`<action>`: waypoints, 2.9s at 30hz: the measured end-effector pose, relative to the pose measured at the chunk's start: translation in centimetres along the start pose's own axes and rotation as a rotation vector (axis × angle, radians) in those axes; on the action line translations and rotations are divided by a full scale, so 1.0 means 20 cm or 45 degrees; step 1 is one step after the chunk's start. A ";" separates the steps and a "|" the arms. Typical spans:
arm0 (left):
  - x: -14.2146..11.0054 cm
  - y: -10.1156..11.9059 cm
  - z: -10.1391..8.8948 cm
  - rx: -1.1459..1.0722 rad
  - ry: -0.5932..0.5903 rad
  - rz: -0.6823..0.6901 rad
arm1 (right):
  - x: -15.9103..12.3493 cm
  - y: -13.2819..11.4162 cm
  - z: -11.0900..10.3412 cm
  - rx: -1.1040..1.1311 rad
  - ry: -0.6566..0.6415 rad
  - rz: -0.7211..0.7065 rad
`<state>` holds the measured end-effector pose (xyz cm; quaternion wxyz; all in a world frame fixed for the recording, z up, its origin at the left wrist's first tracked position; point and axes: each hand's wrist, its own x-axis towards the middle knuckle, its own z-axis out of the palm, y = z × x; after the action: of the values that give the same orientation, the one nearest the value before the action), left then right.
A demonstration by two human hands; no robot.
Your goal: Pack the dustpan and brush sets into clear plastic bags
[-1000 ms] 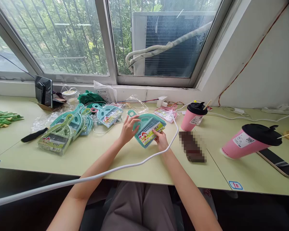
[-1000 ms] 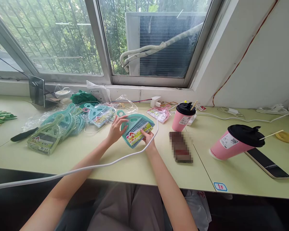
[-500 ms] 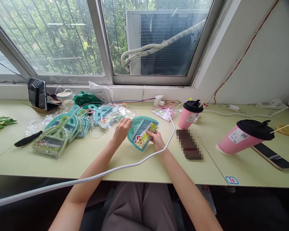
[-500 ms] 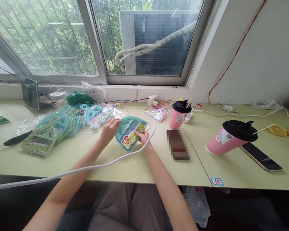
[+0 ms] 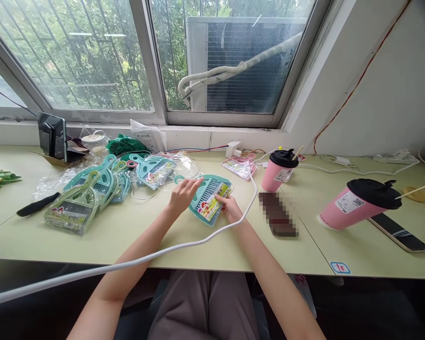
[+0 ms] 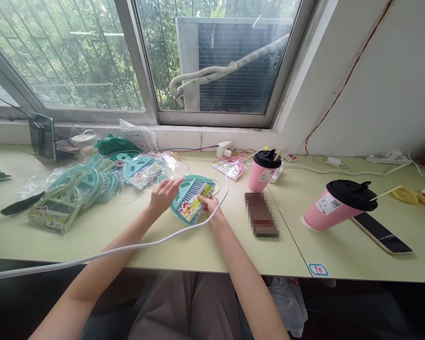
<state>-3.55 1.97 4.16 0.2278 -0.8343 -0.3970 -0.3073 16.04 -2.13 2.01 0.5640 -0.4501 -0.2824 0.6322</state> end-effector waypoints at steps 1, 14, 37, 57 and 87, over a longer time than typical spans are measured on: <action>0.01 0.00 0.00 0.026 0.007 -0.058 | 0.00 0.00 0.00 -0.016 -0.010 -0.014; 0.03 0.04 -0.03 0.005 0.135 -0.123 | 0.02 0.03 0.01 -0.008 0.051 0.016; 0.01 0.01 0.07 0.031 -0.464 -0.625 | 0.01 0.04 0.01 -0.043 0.195 -0.055; 0.03 0.02 0.07 -0.038 -0.470 -0.683 | -0.02 0.02 0.02 -0.022 0.221 -0.011; 0.04 0.03 0.00 0.177 -0.453 -0.409 | 0.02 0.07 0.04 -0.156 0.107 -0.248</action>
<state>-2.73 2.05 4.65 0.1594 -0.7838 -0.5784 -0.1599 14.67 -1.92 1.11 0.6056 -0.4802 -0.3389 0.5365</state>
